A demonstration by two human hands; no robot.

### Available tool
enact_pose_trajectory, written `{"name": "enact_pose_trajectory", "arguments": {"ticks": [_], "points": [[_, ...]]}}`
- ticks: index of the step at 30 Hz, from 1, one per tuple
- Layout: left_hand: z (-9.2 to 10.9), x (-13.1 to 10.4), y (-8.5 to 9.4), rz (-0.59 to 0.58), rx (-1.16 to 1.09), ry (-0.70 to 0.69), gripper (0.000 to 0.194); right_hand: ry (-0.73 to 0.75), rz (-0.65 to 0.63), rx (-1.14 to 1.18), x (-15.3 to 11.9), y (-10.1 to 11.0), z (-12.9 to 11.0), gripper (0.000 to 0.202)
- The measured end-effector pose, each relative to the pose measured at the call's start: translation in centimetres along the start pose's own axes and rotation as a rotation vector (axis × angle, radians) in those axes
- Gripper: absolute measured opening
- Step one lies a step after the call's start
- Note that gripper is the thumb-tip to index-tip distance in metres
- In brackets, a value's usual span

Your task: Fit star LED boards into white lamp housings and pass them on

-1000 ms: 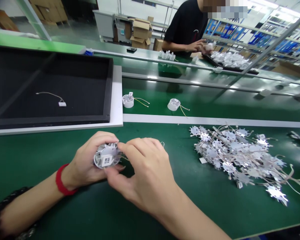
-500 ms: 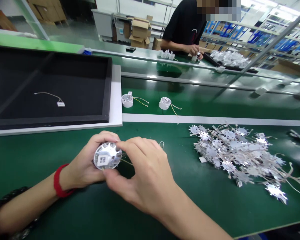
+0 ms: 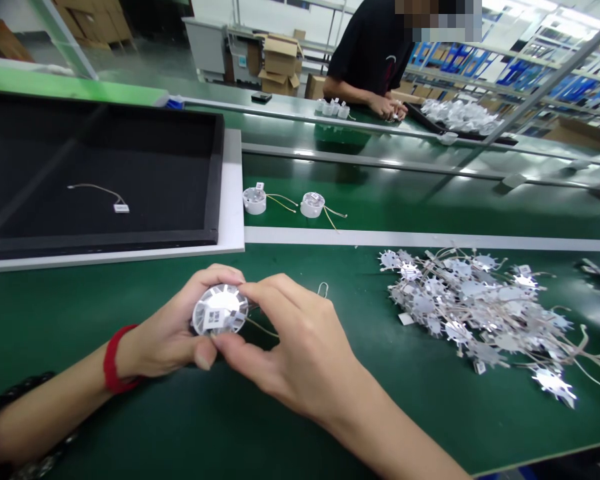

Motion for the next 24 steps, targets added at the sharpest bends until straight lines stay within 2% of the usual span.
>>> {"name": "enact_pose_trajectory", "arguments": {"ticks": [5,10,15,18,24], "points": [[-0.1,-0.2,0.1,0.015,0.135,-0.001,0.058,0.004,-0.027,-0.037,-0.2,0.1,0.1,0.026],[-0.1,-0.2,0.1,0.0,0.139,0.0,0.055,0.003,-0.032,-0.043,-0.2,0.1,0.3,0.025],[-0.2,-0.3,0.2,-0.012,-0.017,0.028,0.046,-0.051,-0.113,0.056,0.1,0.9,0.4,0.032],[-0.2,-0.4,0.3,0.013,-0.064,0.091,0.043,-0.111,-0.147,0.065,0.2,1.3,0.6,0.022],[0.4,-0.3,0.5,0.073,-0.183,0.158,0.038,-0.031,-0.102,0.04,0.0,1.0,0.7,0.01]]}}
Point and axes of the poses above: each hand's wrist, its own x-axis towards the middle knuckle, its own y-axis out of the back of the hand, z = x × y, the point moved 1 cm from there along x, towards the middle knuckle, and after that the axes turned 3 degrees about -z, right-handed, at the moved point
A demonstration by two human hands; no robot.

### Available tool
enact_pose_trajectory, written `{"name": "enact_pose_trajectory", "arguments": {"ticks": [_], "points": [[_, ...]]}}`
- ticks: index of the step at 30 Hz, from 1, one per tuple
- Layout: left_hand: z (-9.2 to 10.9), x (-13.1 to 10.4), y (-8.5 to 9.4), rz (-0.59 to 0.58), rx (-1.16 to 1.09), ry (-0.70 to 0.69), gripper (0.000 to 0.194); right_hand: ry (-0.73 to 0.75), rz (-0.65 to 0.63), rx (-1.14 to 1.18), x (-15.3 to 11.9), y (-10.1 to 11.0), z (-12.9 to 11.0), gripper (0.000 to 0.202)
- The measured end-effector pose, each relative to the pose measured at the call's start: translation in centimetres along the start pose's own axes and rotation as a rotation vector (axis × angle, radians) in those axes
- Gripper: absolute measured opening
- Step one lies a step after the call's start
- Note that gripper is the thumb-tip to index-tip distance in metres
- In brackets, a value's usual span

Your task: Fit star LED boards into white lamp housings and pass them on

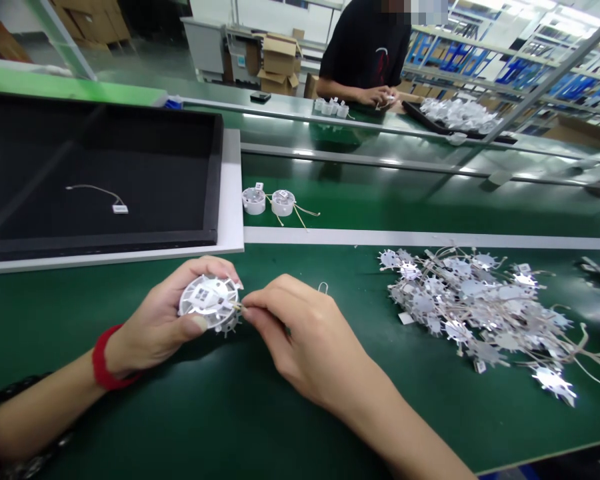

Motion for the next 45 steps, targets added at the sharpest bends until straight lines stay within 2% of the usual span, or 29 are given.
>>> {"name": "enact_pose_trajectory", "arguments": {"ticks": [5,14,17,26,32,37,42,45], "points": [[0.3,0.1,0.0,0.015,-0.017,-0.01,0.038,0.017,0.022,-0.008,-0.1,-0.2,0.0,0.012],[0.7,0.3,0.1,0.03,0.036,-0.072,0.04,-0.105,-0.025,0.061,0.0,0.1,-0.7,0.016],[0.6,0.1,0.1,0.021,-0.013,-0.052,0.04,-0.108,-0.036,0.085,0.0,-0.2,-0.7,0.017],[0.5,0.3,-0.8,0.099,-0.284,0.076,0.045,0.119,0.078,-0.109,-0.5,-1.2,-1.0,0.018],[0.4,0.4,-0.7,0.08,-0.278,0.102,0.05,-0.033,0.027,0.111,-0.4,-0.5,-1.6,0.015],[0.4,0.3,-0.7,0.081,-0.284,0.079,0.053,-0.095,-0.04,0.209,-0.4,-0.6,-1.7,0.017],[0.4,0.3,-0.7,0.071,-0.299,0.066,0.052,-0.149,-0.09,0.27,-0.5,-0.8,-1.4,0.017],[0.4,0.3,-0.3,0.054,-0.23,0.049,0.05,-0.24,-0.127,0.379,-0.3,-0.9,-1.3,0.014]]}}
Point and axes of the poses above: each hand's wrist, its own x-axis towards the middle knuckle, its own y-axis out of the back of the hand, z = x × y, the point moved 1 cm from there along x, towards the middle knuckle, and after that the axes turned 3 degrees about -z, right-handed, at the moved point
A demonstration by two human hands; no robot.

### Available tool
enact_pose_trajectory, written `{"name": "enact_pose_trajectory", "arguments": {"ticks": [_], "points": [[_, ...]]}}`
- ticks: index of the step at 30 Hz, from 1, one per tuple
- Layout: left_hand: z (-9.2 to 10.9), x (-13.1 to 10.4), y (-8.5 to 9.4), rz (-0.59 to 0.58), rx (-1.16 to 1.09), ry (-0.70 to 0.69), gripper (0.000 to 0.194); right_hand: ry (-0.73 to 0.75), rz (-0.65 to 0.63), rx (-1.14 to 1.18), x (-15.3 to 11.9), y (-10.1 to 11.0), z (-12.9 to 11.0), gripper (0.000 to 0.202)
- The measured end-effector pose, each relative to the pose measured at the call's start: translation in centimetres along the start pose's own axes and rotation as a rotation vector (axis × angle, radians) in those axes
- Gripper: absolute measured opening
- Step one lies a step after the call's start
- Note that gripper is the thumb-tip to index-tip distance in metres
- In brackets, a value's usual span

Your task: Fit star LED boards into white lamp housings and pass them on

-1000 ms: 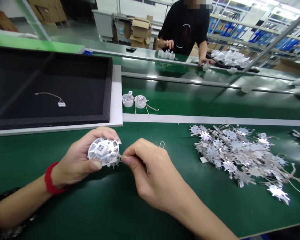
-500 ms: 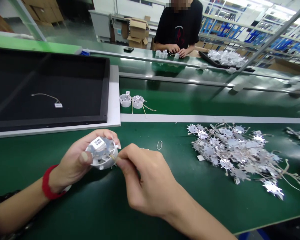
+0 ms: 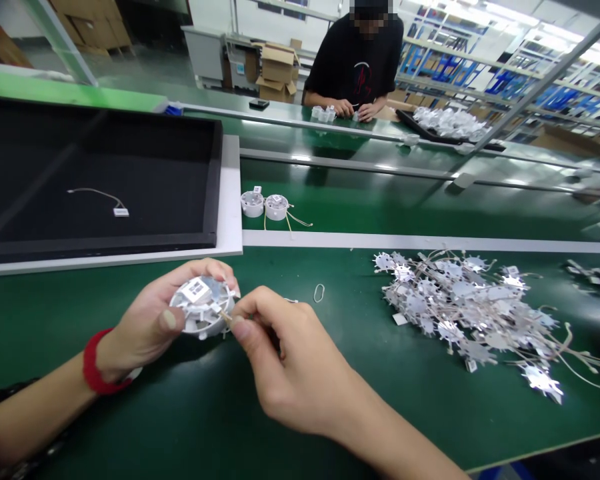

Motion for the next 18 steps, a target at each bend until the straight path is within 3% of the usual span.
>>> {"name": "enact_pose_trajectory", "arguments": {"ticks": [7,10,12,15,18], "points": [[0.82,0.14,0.69,-0.011,0.297,-0.139,0.046,-0.226,-0.049,0.307,0.6,0.43,-0.1,0.018],[1.02,0.32,0.56,-0.022,0.329,-0.17,0.044,-0.202,-0.029,0.209,0.64,0.49,0.1,0.016],[1.03,0.36,0.44,-0.02,0.336,-0.178,0.044,-0.061,0.065,-0.008,0.54,0.56,0.28,0.011],[0.95,0.31,0.25,-0.033,0.344,-0.149,0.045,0.286,0.209,-0.38,0.25,0.61,0.46,0.029],[0.88,0.22,0.07,-0.085,0.314,-0.091,0.046,0.498,0.133,-0.581,0.07,0.55,0.56,0.041]]}}
Point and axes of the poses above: each hand's wrist, its own x-axis towards the middle knuckle, its own y-axis out of the back of the hand, z = x × y, the point moved 1 cm from there along x, towards the middle knuckle, and after that the axes turned 3 degrees about -z, right-handed, at the moved point
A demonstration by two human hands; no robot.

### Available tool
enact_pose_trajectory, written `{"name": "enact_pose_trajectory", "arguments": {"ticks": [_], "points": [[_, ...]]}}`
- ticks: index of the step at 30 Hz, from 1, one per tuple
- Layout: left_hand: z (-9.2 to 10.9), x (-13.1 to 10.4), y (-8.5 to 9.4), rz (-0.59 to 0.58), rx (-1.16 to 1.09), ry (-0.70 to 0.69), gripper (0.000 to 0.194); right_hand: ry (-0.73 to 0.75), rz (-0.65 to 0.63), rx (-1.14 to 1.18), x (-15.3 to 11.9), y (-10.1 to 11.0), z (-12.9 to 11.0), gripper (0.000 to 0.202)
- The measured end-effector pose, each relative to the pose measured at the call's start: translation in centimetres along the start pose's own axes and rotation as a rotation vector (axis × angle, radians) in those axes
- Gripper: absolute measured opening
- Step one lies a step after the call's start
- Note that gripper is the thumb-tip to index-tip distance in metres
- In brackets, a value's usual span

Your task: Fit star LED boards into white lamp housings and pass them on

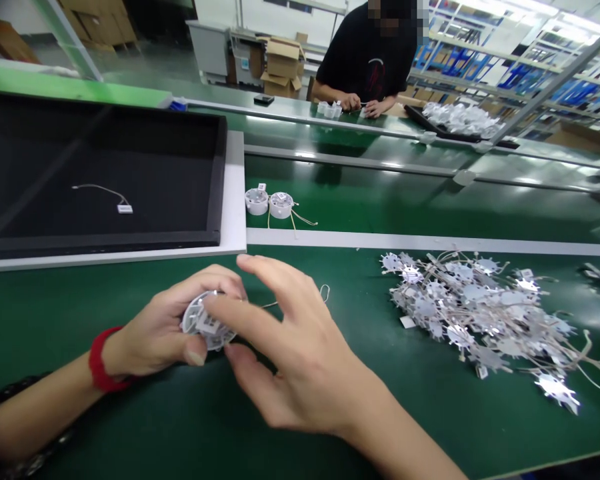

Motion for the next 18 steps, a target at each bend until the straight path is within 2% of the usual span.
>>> {"name": "enact_pose_trajectory", "arguments": {"ticks": [4,12,18], "points": [[0.05,-0.07,-0.14,-0.046,-0.042,0.064,0.048,0.094,-0.09,-0.05,0.14,0.19,-0.01,0.042],[-0.02,0.1,-0.35,-0.098,-0.087,0.049,0.045,0.06,-0.101,-0.013,0.15,0.36,0.22,0.038],[0.06,0.12,-0.54,-0.083,-0.15,0.098,0.045,0.038,-0.094,0.0,-0.05,0.32,0.34,0.036]]}}
Point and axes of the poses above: each hand's wrist, its own x-axis towards the middle knuckle, its own y-axis out of the back of the hand, z = x × y, the point moved 1 cm from there along x, towards the middle knuckle, and after that the axes turned 3 degrees about -z, right-handed, at the moved point
